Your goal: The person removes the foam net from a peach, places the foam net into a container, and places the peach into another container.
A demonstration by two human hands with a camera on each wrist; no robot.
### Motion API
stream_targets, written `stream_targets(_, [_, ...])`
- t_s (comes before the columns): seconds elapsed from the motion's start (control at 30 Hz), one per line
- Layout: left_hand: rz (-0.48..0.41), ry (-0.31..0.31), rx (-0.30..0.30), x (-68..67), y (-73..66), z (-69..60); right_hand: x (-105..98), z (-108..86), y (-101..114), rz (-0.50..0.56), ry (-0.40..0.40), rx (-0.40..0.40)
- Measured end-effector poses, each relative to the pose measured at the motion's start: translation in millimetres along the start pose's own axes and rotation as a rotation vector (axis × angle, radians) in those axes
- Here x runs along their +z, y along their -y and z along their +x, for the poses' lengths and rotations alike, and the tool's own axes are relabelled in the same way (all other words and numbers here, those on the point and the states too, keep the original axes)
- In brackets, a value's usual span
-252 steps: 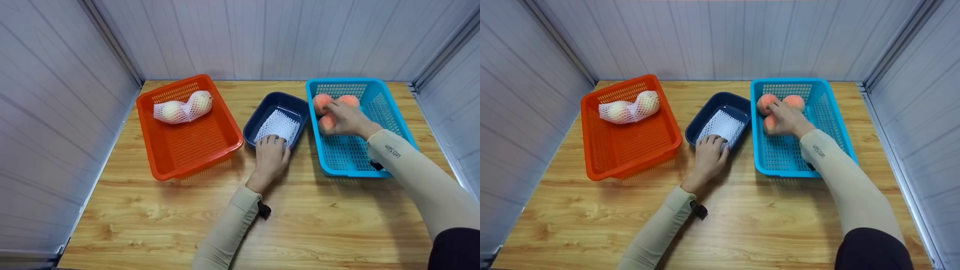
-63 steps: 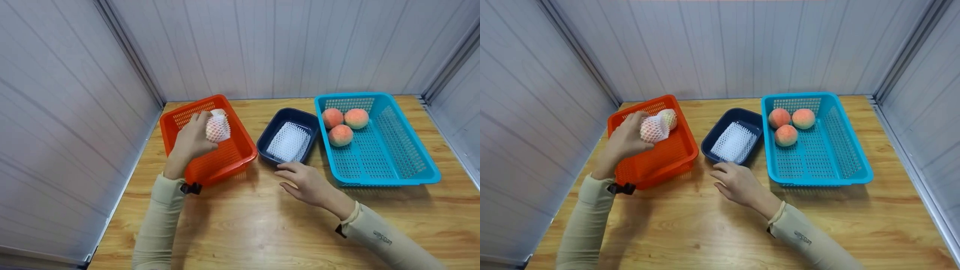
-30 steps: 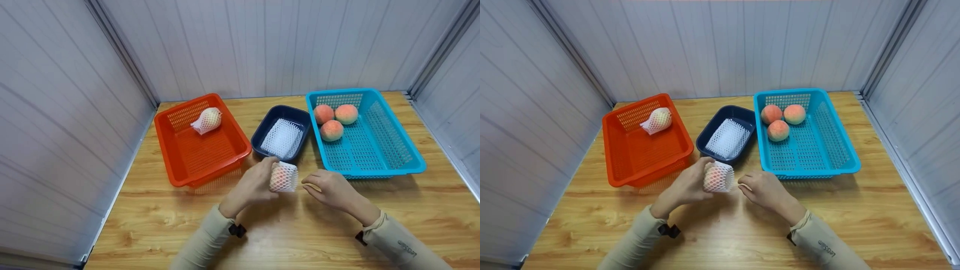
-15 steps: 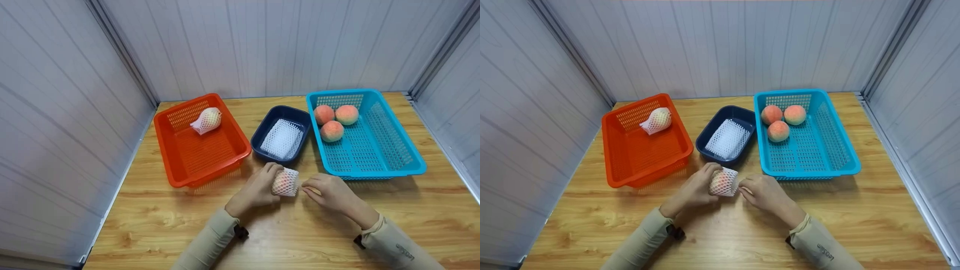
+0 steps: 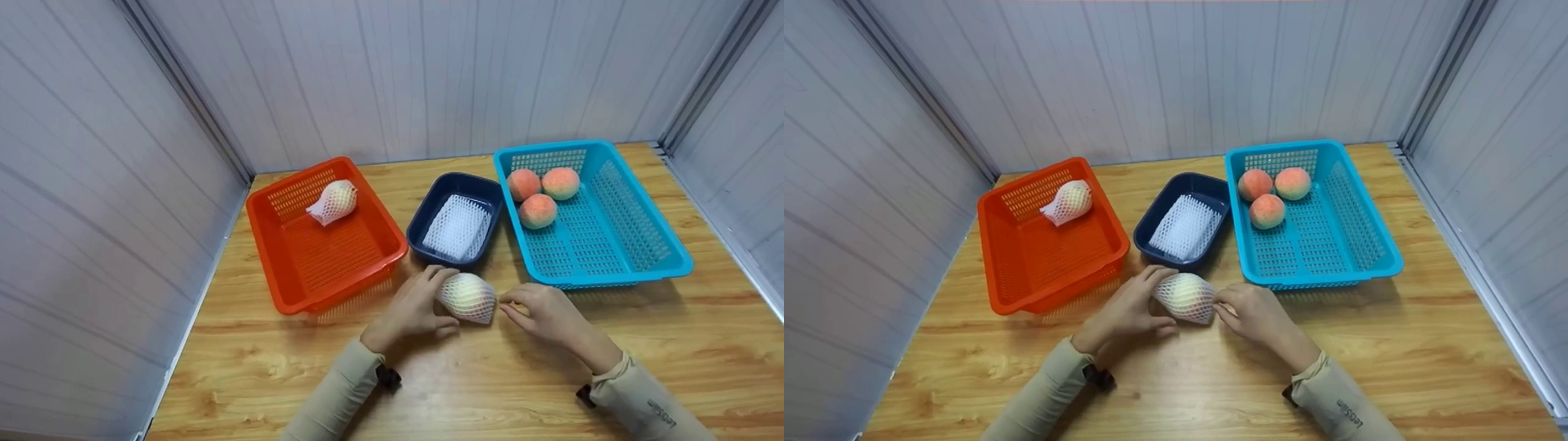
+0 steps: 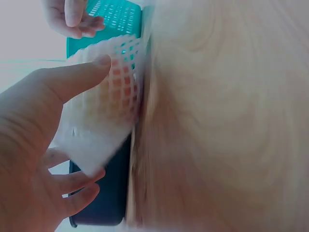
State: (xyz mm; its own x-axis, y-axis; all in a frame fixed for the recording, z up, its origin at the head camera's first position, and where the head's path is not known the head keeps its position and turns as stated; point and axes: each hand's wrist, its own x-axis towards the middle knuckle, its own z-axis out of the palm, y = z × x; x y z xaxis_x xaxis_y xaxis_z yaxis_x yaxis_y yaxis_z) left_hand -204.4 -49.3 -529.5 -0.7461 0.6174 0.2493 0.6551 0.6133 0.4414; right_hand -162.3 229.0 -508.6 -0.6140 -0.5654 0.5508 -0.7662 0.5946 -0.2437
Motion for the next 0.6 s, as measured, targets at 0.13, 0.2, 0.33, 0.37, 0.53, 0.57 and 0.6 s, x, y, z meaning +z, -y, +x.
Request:
stream_targets(0.13, [-0.027, -0.01, -0.007, -0.4, 3.6, -6.1, 1.2, -1.1, -0.7, 0.013, 0.019, 0.014])
stream_targets(0.2, [-0.055, -0.016, -0.022, -0.5, 4.6, -12.3, 2.5, -1.7, -1.2, 0.022, 0.032, 0.016])
stream_targets(0.33, [-0.12, -0.06, -0.039, -2.4, 6.3, -23.6, 2.3, -3.9, -3.1, 0.027, 0.044, 0.024])
stream_targets(0.37, [-0.135, -0.075, -0.039, -3.1, 7.2, -26.0, 1.7, -4.6, -3.7, 0.025, 0.047, 0.026])
stream_targets(0.53, [-0.261, -0.122, -0.067, -5.4, 12.1, -33.1, -2.4, -7.9, -7.0, 0.043, 0.054, 0.039])
stream_targets(0.57, [-0.301, -0.123, -0.081, -5.3, 12.5, -33.5, -3.1, -8.8, -7.5, 0.049, 0.056, 0.045])
stream_targets(0.6, [-0.34, -0.125, -0.101, -4.9, 12.5, -33.8, -3.7, -9.8, -8.0, 0.056, 0.057, 0.05])
